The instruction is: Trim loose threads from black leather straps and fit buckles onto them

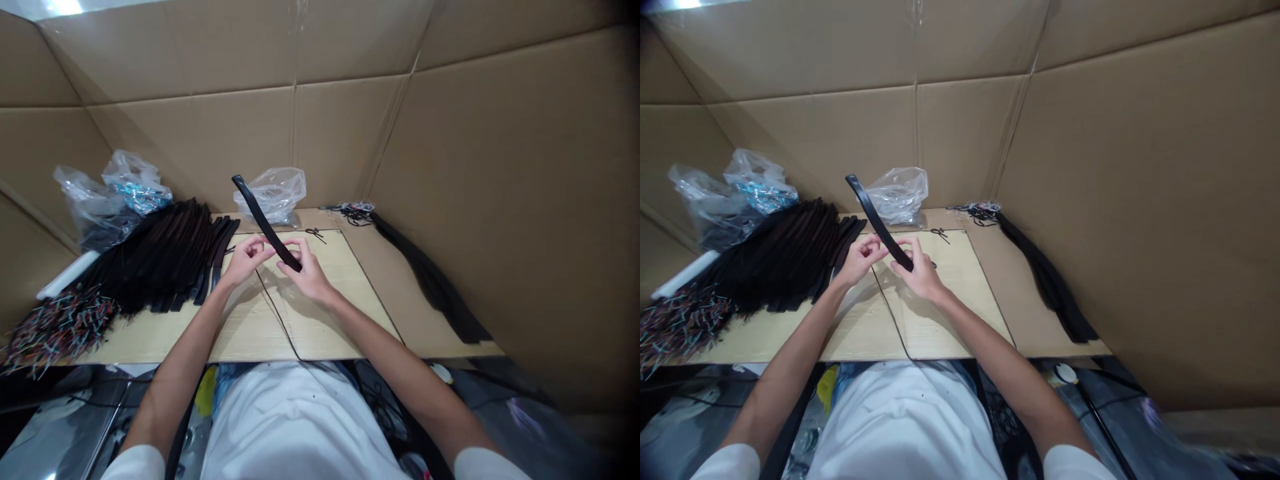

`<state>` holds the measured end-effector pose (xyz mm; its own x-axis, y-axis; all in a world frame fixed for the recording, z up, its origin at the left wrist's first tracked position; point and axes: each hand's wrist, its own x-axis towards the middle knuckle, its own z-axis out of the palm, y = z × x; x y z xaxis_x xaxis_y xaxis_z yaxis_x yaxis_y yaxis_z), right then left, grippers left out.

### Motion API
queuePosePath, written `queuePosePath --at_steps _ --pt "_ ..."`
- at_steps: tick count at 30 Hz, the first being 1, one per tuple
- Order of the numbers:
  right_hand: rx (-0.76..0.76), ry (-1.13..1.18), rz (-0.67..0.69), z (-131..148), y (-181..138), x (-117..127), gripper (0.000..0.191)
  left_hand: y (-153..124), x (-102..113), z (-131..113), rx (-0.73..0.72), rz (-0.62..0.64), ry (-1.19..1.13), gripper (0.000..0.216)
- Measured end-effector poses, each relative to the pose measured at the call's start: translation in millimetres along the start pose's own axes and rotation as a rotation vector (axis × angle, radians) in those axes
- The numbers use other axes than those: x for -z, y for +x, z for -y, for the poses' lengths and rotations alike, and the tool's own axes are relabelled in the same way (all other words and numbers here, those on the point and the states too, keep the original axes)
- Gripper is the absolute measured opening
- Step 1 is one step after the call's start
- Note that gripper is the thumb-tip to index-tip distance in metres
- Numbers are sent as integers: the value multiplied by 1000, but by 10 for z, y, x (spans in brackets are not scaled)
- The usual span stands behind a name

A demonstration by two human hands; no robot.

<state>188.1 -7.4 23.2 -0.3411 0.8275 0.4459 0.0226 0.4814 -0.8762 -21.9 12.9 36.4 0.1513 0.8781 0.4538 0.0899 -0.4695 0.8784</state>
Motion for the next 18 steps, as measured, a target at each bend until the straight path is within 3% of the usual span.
queuePosePath --at_steps 5,10,15,18 --pt "-105 291 203 48 -2 50 35 -10 -12 -85 30 36 4 54" --pt "-243 536 354 167 37 119 41 -21 -12 -107 37 53 -30 57" --pt "-365 657 349 216 68 166 38 -23 8 -113 83 139 -129 62" --pt "-367 584 300 168 83 136 39 -12 21 -91 87 77 -135 56"
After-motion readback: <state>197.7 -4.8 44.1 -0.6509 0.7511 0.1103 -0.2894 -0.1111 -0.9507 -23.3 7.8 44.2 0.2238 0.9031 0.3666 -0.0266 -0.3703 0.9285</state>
